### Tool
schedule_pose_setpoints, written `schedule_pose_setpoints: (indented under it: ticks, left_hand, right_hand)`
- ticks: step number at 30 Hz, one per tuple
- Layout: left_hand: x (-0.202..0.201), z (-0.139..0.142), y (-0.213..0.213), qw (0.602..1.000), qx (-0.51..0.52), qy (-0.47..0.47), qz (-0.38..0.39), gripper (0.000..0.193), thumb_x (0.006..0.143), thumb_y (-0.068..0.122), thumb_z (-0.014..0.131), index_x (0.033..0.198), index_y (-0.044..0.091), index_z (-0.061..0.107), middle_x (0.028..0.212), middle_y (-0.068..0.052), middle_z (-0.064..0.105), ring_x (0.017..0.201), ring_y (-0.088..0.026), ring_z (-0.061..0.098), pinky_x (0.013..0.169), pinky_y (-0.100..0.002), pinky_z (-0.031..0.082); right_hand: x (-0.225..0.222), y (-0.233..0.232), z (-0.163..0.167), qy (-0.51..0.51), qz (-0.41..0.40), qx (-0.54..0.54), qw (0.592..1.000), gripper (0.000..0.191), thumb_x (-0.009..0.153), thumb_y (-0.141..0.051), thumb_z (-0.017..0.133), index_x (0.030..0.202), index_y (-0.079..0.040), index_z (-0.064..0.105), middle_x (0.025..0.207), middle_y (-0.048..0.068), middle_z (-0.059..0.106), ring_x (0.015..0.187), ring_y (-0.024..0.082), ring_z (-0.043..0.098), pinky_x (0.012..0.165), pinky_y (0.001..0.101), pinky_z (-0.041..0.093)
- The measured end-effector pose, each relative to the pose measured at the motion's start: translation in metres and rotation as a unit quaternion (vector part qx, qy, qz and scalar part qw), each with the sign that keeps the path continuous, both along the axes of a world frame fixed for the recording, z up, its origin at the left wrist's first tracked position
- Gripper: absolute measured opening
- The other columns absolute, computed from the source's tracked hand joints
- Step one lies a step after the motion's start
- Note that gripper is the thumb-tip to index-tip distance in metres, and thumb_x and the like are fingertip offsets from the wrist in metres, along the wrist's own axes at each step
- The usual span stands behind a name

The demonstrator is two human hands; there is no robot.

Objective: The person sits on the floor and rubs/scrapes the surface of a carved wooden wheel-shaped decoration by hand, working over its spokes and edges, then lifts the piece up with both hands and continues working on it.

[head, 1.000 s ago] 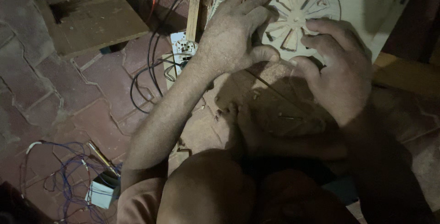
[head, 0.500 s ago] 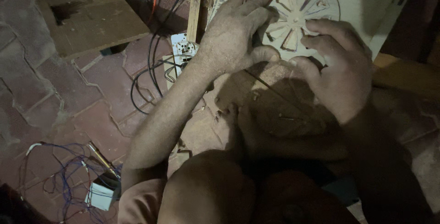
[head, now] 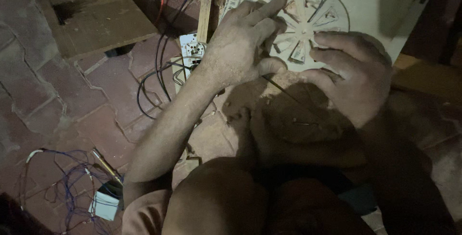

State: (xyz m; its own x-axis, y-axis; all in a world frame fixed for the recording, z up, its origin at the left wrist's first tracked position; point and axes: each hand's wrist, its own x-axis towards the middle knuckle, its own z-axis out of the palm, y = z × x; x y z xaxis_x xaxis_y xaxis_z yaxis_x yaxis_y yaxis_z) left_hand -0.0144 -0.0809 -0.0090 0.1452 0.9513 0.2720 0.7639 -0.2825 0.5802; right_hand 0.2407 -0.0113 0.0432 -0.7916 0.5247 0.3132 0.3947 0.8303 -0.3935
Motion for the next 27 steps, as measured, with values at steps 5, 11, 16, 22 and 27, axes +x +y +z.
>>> schedule_pose_setpoints:
  ticks: [5,11,16,22,27]
  left_hand:
    - [0.001,0.002,-0.004,0.999,0.014,0.034,0.003,0.08,0.077,0.066,0.086,0.127,0.006,0.07,0.16,-0.012,0.047,0.126,-0.035,0.057,0.107,-0.053,0.049]
    - [0.004,0.0,-0.003,0.999,0.0,0.042,0.007,0.081,0.077,0.066,0.086,0.127,0.005,0.07,0.159,-0.012,0.045,0.126,-0.036,0.055,0.107,-0.056,0.048]
    - [0.004,0.001,-0.004,0.999,0.015,0.038,0.01,0.078,0.076,0.064,0.088,0.126,0.006,0.071,0.161,-0.01,0.045,0.13,-0.036,0.055,0.11,-0.054,0.047]
    - [0.003,0.005,-0.001,1.0,0.004,0.025,0.009,0.076,0.073,0.057,0.091,0.126,0.007,0.07,0.16,-0.01,0.046,0.13,-0.035,0.054,0.11,-0.054,0.046]
    - [0.003,0.005,0.0,1.0,-0.009,0.025,0.008,0.076,0.072,0.056,0.093,0.124,0.006,0.07,0.161,-0.01,0.045,0.129,-0.036,0.053,0.109,-0.054,0.046]
  right_hand:
    - [0.002,0.002,-0.001,-0.01,0.01,0.039,0.999,0.04,0.079,-0.028,0.095,0.109,-0.006,0.078,0.125,0.002,0.072,0.117,0.019,0.069,0.104,0.0374,0.055]
    - [0.007,0.002,-0.007,-0.024,0.011,0.048,0.999,0.044,0.078,-0.033,0.094,0.11,-0.006,0.079,0.129,0.003,0.072,0.121,0.02,0.069,0.107,0.0401,0.054]
    - [0.005,0.003,-0.005,-0.015,0.012,0.035,0.999,0.044,0.079,-0.034,0.094,0.111,-0.007,0.079,0.13,0.003,0.072,0.12,0.019,0.069,0.105,0.0374,0.054]
    - [0.001,0.002,0.003,-0.039,0.002,0.028,0.999,0.044,0.072,-0.029,0.094,0.105,-0.004,0.078,0.125,0.006,0.072,0.117,0.022,0.069,0.101,0.0411,0.055]
    - [0.002,0.0,0.001,-0.013,-0.002,0.021,1.0,0.041,0.072,-0.021,0.093,0.105,-0.002,0.078,0.125,0.007,0.071,0.117,0.024,0.068,0.099,0.0394,0.057]
